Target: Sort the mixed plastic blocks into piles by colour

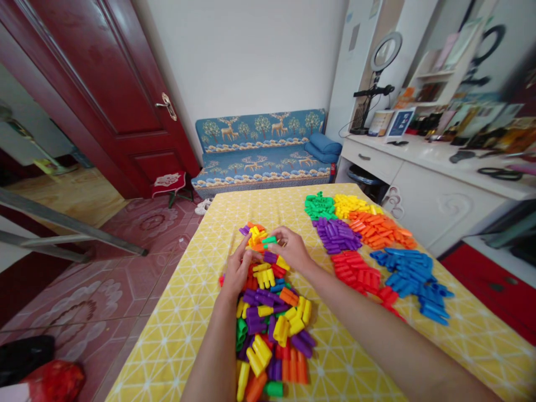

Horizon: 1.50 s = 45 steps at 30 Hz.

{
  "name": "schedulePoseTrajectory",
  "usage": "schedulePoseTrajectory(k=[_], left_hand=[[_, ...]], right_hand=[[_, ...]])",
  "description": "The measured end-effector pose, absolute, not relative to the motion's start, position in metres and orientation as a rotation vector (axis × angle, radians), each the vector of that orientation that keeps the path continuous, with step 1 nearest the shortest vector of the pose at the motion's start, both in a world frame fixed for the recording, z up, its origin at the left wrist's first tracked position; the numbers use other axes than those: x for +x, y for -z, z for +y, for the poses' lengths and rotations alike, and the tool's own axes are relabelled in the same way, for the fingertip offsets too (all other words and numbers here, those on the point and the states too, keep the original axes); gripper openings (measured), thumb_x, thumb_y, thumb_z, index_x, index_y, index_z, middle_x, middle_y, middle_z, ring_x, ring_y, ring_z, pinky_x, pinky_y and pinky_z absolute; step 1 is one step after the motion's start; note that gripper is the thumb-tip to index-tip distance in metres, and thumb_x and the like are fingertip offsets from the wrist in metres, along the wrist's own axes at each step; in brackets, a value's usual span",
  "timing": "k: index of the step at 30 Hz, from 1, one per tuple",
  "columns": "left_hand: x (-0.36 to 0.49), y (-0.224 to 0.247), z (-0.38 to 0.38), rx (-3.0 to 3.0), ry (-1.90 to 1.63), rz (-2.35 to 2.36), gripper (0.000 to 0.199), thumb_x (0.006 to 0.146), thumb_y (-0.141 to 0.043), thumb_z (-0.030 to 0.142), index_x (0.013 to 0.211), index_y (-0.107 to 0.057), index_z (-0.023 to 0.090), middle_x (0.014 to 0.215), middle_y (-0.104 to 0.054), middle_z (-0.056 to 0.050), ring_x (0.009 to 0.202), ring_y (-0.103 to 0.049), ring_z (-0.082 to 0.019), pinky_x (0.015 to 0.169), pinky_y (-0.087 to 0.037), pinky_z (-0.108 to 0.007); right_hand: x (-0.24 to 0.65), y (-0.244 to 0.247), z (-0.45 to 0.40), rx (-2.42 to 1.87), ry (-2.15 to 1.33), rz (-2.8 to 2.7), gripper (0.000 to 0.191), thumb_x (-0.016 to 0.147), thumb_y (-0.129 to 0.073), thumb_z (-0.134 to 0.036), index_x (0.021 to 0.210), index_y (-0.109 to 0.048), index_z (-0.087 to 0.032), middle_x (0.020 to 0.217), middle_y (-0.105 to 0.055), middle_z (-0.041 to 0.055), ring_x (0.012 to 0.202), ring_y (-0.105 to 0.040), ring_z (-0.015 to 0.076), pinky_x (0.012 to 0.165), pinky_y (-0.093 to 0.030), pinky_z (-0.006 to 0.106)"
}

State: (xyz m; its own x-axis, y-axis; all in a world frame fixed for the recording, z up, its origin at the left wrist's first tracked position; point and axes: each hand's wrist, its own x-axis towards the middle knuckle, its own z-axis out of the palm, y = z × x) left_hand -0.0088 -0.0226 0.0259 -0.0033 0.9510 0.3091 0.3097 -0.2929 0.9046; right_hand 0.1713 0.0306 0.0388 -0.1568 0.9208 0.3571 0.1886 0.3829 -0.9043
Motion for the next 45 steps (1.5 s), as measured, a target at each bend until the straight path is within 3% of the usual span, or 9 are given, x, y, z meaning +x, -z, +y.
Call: schedulePoseTrajectory(k=[6,10,16,22,28,33,35,40,45], left_hand=[[-0.015,-0.014,-0.016,1.56,-1.384,1.348,0.059,0.093,-0.038,0.053,0.139,-0.046,0.016,0.087,-0.073,-0.006,0.086,-0.068,-0.021,0.09,-0.049,-0.036],[-0.015,-0.014,-0.016,1.545,-1.351,1.37,0.059,0.092,-0.04,0.055,0.134,-0.052,0.015,0.088,-0.074,-0.007,0.088,-0.068,-0.021,0.088,-0.05,-0.034],[-0.015,-0.014,-0.016,1.546,-1.351,1.37,0.056,0.092,-0.039,0.054,0.126,-0.059,0.014,0.09,-0.074,-0.007,0.084,-0.069,-0.02,0.085,-0.051,-0.033],[-0.015,-0.015,-0.017,1.539,-1.435,1.416,0.05,0.094,-0.04,0.048,0.118,-0.064,0.013,0.088,-0.074,-0.008,0.083,-0.068,-0.02,0.083,-0.051,-0.032],[-0.018,-0.015,-0.014,1.637,-1.586,1.621,0.036,0.091,-0.048,0.042,0.101,-0.071,0.016,0.105,-0.07,-0.008,0.101,-0.063,-0.021,0.093,-0.047,-0.033],[-0.02,-0.008,-0.009,1.692,-1.465,1.649,0.034,0.087,-0.054,0.041,0.108,-0.068,0.018,0.109,-0.067,-0.009,0.093,-0.065,-0.02,0.082,-0.052,-0.032],[-0.02,-0.006,-0.009,1.756,-1.357,1.648,0.035,0.085,-0.056,0.042,0.109,-0.068,0.019,0.109,-0.068,-0.01,0.095,-0.065,-0.022,0.086,-0.052,-0.035],[-0.019,-0.005,-0.009,2.016,-1.072,1.657,0.031,0.083,-0.058,0.036,0.108,-0.07,0.023,0.115,-0.068,-0.008,0.11,-0.061,-0.025,0.098,-0.046,-0.04],[-0.019,-0.005,-0.007,2.042,-1.038,1.661,0.028,0.081,-0.056,0.03,0.103,-0.07,0.022,0.112,-0.069,-0.007,0.105,-0.063,-0.023,0.096,-0.048,-0.038]], right_hand=[[0.272,-0.05,0.123,-1.395,-0.685,-1.159,0.02,0.071,-0.063,-0.03,0.085,-0.059,-0.017,0.066,-0.061,0.0005,0.056,-0.06,0.0141,0.053,-0.045,0.025],[0.321,-0.054,0.165,-1.537,-0.575,-1.06,0.012,0.07,-0.063,-0.024,0.079,-0.058,-0.019,0.057,-0.057,-0.0002,0.059,-0.063,0.0189,0.059,-0.048,0.031],[0.345,-0.045,0.182,-1.577,-0.598,-1.095,0.028,0.068,-0.063,-0.017,0.096,-0.061,-0.014,0.059,-0.061,0.0016,0.059,-0.063,0.0202,0.061,-0.052,0.038],[0.317,-0.038,0.158,-1.491,-0.563,-1.254,0.025,0.07,-0.06,-0.017,0.095,-0.063,-0.013,0.088,-0.068,0.0076,0.073,-0.065,0.0182,0.075,-0.053,0.037],[0.242,-0.022,0.1,-1.302,-0.772,-1.564,0.023,0.07,-0.064,-0.02,0.093,-0.068,-0.017,0.095,-0.071,0.0062,0.084,-0.066,0.0182,0.084,-0.052,0.037],[0.194,-0.003,0.041,-1.235,-0.901,-1.727,0.042,0.07,-0.07,-0.031,0.111,-0.066,-0.018,0.115,-0.067,0.01,0.106,-0.063,0.0246,0.093,-0.048,0.043],[0.184,0.001,0.021,-1.199,-0.92,-1.799,0.045,0.074,-0.066,-0.031,0.118,-0.063,-0.02,0.122,-0.064,0.009,0.113,-0.059,0.0249,0.099,-0.044,0.045],[0.175,0.001,-0.009,-1.174,-0.761,-1.949,0.047,0.072,-0.06,-0.013,0.117,-0.065,-0.025,0.12,-0.065,0.0048,0.113,-0.056,0.022,0.102,-0.038,0.04],[0.177,-0.003,-0.018,-1.168,-0.717,-1.943,0.035,0.071,-0.067,-0.018,0.106,-0.069,-0.025,0.105,-0.07,0.0019,0.098,-0.061,0.0212,0.092,-0.042,0.038]])
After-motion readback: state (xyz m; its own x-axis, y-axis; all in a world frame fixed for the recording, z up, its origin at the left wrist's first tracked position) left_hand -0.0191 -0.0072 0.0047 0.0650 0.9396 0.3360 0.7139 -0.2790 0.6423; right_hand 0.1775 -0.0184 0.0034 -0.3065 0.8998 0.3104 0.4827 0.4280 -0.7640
